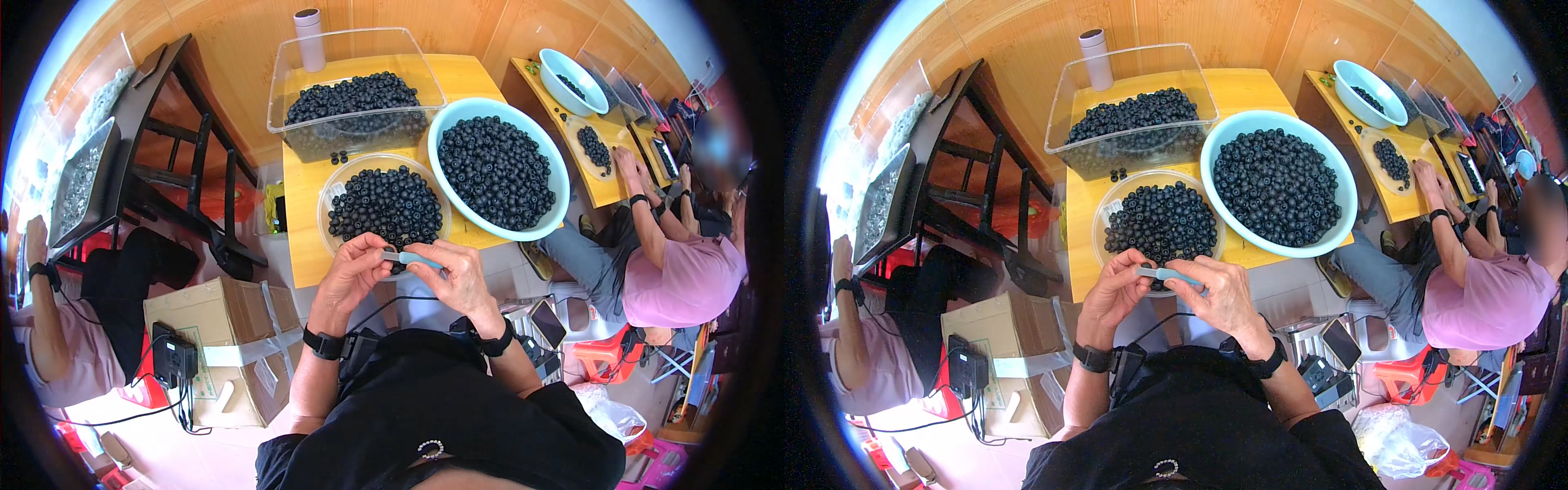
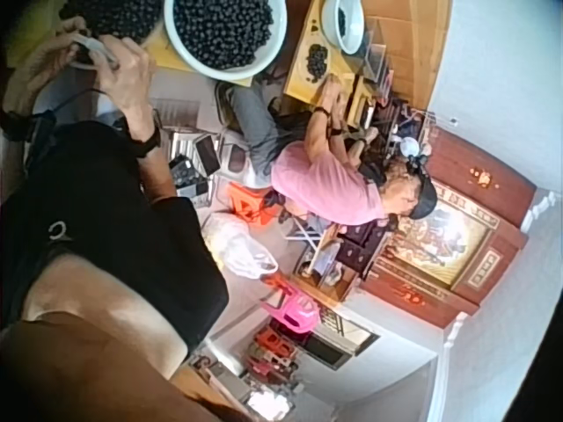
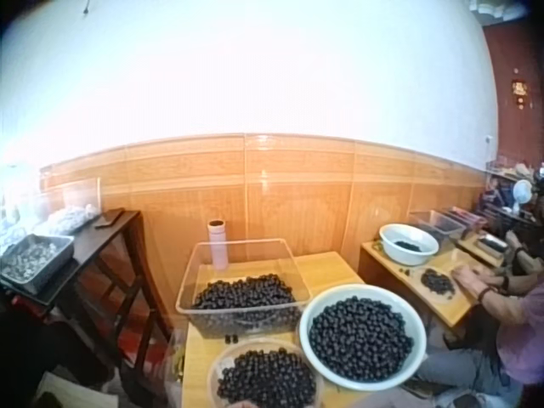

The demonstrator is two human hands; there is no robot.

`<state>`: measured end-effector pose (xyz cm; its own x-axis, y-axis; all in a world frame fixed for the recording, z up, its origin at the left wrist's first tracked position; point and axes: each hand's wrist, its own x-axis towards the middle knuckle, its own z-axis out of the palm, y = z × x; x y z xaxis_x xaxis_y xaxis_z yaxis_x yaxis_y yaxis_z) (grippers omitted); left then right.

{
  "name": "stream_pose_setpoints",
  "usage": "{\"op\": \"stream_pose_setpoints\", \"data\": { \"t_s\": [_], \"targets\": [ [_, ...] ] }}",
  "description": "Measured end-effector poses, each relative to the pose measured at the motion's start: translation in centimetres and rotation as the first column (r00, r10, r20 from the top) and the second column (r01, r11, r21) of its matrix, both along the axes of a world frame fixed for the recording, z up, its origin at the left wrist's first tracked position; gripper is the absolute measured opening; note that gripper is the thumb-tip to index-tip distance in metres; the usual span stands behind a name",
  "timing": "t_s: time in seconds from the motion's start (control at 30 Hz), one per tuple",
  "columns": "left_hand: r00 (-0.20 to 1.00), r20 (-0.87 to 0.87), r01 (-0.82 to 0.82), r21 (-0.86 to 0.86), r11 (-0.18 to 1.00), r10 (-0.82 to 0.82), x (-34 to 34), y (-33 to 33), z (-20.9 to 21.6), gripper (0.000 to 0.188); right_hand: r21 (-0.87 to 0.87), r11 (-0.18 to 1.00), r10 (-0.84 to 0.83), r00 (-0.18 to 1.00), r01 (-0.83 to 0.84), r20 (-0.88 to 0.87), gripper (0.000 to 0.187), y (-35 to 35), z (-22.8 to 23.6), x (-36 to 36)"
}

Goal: Sorting and inspecting small black round components on a table using hands and a small stylus tool.

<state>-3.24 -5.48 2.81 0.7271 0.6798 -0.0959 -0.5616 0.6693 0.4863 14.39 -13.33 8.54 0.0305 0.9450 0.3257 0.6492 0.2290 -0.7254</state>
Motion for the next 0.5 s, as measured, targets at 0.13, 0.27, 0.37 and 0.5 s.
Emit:
{"op": "stream_pose_setpoints", "data": {
  "t_s": [0.13, 0.27, 0.37, 0.5],
  "targets": [
    [0.995, 0.076, 0.053, 0.044, 0.998, -0.057, -0.3, 0.1, 0.1, 0.013, 0.019, 0.998, -0.063, 0.998, 0.063, -0.003, 0.020, 0.5, -1.1, 0.6],
    [0.988, 0.096, 0.105, 0.125, 0.987, -0.117, -0.4, -0.7, 2.4, 0.013, 0.063, 0.975, -0.211, 0.975, 0.215, -0.068, 0.020, 0.9, -2.3, 3.7],
    [1.000, 0.021, 0.022, 0.090, 0.996, -0.024, -0.6, -0.6, 2.0, 0.014, -0.058, 0.984, -0.173, 0.982, 0.169, -0.081, 0.019, 0.3, -0.3, 2.8],
    [1.000, -0.023, 0.020, 0.050, 0.999, -0.019, -0.1, -0.6, 1.9, 0.016, -0.051, 0.997, -0.070, 0.964, 0.059, -0.256, 0.019, 0.1, 0.6, 1.0]
  ]
}}
